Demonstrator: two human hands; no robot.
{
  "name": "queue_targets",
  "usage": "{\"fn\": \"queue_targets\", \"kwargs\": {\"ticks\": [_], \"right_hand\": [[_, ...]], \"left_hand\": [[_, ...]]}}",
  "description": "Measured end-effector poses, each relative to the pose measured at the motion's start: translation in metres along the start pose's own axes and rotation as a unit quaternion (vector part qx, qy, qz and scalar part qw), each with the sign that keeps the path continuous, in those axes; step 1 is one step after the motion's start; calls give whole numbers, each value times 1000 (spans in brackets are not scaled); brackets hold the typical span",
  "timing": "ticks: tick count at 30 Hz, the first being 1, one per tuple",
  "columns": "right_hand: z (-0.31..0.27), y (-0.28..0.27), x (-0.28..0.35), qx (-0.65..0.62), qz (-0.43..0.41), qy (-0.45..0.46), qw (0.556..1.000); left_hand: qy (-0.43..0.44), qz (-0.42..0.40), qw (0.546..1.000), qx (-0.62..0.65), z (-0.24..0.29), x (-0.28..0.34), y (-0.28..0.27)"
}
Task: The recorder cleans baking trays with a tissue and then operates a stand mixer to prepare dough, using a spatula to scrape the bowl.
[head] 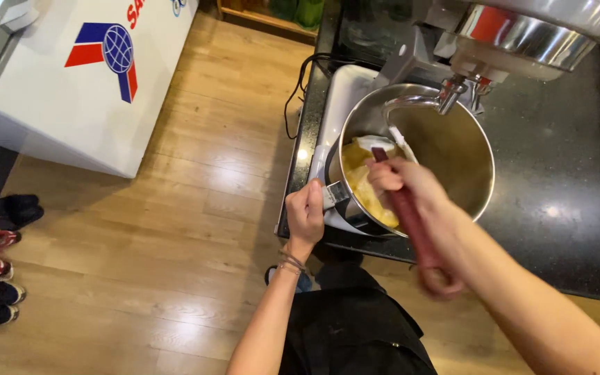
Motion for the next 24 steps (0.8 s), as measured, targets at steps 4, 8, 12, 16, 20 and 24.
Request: {"fn": "queue_targets", "kwargs": {"ticks": [4,8,12,16,20,24], "right_hand": [[5,-11,16,42,87,-43,994],[24,47,96,227,149,41,962],[19,85,137,544,316,69,774],[-23,80,138,796,344,141,477],[-64,64,131,768,354,98,526],[-63,39,152,698,281,153,641]], "left_hand": [[7,9,1000,-25,-4,3,-3],[45,31,998,-41,-5,1,-1],[54,48,996,-52,-18,4,-3],[34,61,996,-58,-25,8,-4],[-13,88,995,-33,-32,13,-7],[-11,123,988,-90,-22,11,-10]]}}
Point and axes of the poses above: each hand's wrist, its own x-axis away from the middle knuckle, its own y-axis out of the palm, z = x × y, the point moved 8 cm from there along -x, towards the middle knuckle, and after that the axes turned 8 degrees about y, right-handed, at the moved point
